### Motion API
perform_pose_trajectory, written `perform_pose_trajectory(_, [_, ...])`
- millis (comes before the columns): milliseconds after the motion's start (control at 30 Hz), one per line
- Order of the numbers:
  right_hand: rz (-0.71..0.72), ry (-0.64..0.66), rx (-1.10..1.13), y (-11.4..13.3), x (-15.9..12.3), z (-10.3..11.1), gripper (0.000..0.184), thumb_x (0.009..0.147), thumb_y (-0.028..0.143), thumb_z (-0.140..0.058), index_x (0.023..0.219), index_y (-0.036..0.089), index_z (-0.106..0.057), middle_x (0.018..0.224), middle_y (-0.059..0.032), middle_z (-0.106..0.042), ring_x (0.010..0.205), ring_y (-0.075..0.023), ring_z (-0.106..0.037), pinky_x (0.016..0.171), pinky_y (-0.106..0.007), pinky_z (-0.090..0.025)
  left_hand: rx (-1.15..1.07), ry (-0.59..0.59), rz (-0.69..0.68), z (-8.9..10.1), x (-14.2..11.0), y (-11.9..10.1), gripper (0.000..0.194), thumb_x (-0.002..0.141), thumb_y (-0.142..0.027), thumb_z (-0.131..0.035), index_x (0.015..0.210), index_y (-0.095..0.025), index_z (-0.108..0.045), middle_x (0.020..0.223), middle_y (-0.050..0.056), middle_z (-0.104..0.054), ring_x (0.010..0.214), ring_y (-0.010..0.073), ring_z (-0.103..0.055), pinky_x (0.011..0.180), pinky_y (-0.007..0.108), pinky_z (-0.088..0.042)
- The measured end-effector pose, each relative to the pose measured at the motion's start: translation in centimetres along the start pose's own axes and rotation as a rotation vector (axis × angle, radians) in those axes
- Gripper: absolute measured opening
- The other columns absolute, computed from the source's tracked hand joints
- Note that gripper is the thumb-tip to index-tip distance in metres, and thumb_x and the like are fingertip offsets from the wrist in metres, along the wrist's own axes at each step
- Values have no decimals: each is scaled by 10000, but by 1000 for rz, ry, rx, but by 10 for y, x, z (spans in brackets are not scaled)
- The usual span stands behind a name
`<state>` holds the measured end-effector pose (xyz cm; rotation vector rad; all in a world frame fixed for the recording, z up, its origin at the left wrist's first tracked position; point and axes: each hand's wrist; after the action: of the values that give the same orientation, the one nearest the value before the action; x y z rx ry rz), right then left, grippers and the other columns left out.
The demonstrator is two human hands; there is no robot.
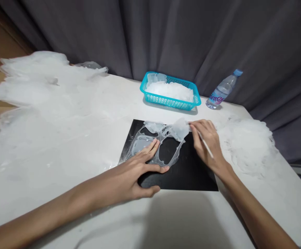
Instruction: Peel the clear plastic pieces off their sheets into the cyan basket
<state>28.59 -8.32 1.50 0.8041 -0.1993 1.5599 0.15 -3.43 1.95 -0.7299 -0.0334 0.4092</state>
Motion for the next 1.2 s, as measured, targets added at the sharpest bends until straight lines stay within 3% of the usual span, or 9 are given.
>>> perform_pose_trajectory(100, [-116, -62, 101, -3, -4, 8, 189, 1036, 194, -530, 1014, 193, -718, 1007, -89, -731, 967, -261, -652, 907, -441, -507, -15, -26, -2, -1, 0, 2, 478, 950, -488, -689, 1416, -389, -648, 1761, 11, -71, 1590, 383, -218, 1244, 530, -342])
perform_pose_trajectory(167, [-133, -28, 215, 10, -11, 13, 163, 1025, 202, -562, 1018, 206, -725, 1007, -73, -737, 982, -246, -662, 921, -422, -507, -67, -120, 21, -2, 2, 3, 396, 973, -510, -650, 1325, -340, -716, 1721, 47, -300, 1546, 348, -367, 1236, 502, -359])
perform_pose_trajectory(300, [-89, 86, 433, 56, -29, 20, 212, 1010, 154, -575, 1111, 226, -746, 1055, -66, -736, 1009, -213, -663, 905, -370, -525, -334, -360, 134, 2, 13, 3, 425, 1056, -550, -465, 1080, -237, -751, 1178, 56, -759, 1106, 246, -686, 1027, 391, -508])
perform_pose_trajectory(467, [39, 140, 641, 85, -42, 21, 296, 984, 103, -568, 1188, 235, -736, 1076, -69, -734, 967, -200, -668, 872, -363, -551, -542, -291, 219, 10, 26, 2, 505, 1040, -585, -460, 952, -189, -761, 893, 28, -727, 854, 207, -637, 790, 314, -479])
perform_pose_trajectory(700, [-61, 15, 379, 47, -36, 11, 450, 1103, 226, -309, 1058, 264, -755, 1203, -76, -697, 1151, -260, -591, 987, -466, -503, -441, -305, 194, -2, 30, 6, 386, 927, -567, -679, 996, -199, -770, 760, -6, -637, 653, 148, -490, 619, 261, -364])
perform_pose_trajectory(833, [-45, 245, 375, 43, -30, -4, 268, 1098, 241, -428, 1197, 229, -677, 1145, -73, -711, 1061, -241, -561, 952, -420, -495, -330, -331, 148, -8, 29, 6, 355, 977, -536, -620, 1001, -210, -759, 851, 18, -673, 732, 175, -541, 667, 285, -399])
perform_pose_trajectory(933, [-90, 406, 394, 49, -27, -7, 134, 1051, 287, -585, 1044, 242, -711, 1026, -37, -732, 990, -236, -521, 900, -392, -469, -273, -324, 118, -7, 27, 2, 352, 1015, -519, -563, 973, -201, -707, 887, 20, -675, 775, 184, -566, 695, 294, -415])
perform_pose_trajectory(1033, [-137, 419, 483, 54, -23, -4, 148, 1018, 297, -654, 896, 236, -711, 928, -12, -729, 949, -218, -523, 880, -373, -441, -183, -323, 111, -5, 25, -3, 331, 1061, -474, -495, 957, -200, -650, 895, 11, -653, 798, 178, -580, 719, 291, -433])
perform_pose_trajectory(1200, [-176, 374, 443, 51, -21, -8, 200, 1009, 219, -635, 810, 221, -649, 859, 1, -695, 899, -204, -539, 827, -343, -437, 255, -361, -263, -15, 20, -9, 262, 1077, -226, -422, 923, -197, -632, 886, 53, -663, 833, 208, -607, 753, 315, -461])
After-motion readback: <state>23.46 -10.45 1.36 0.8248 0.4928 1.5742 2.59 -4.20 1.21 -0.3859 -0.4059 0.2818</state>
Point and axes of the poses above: each hand's wrist, its own x-axis towards the middle knuckle, its own z-axis out of the back of the hand, y = z × x
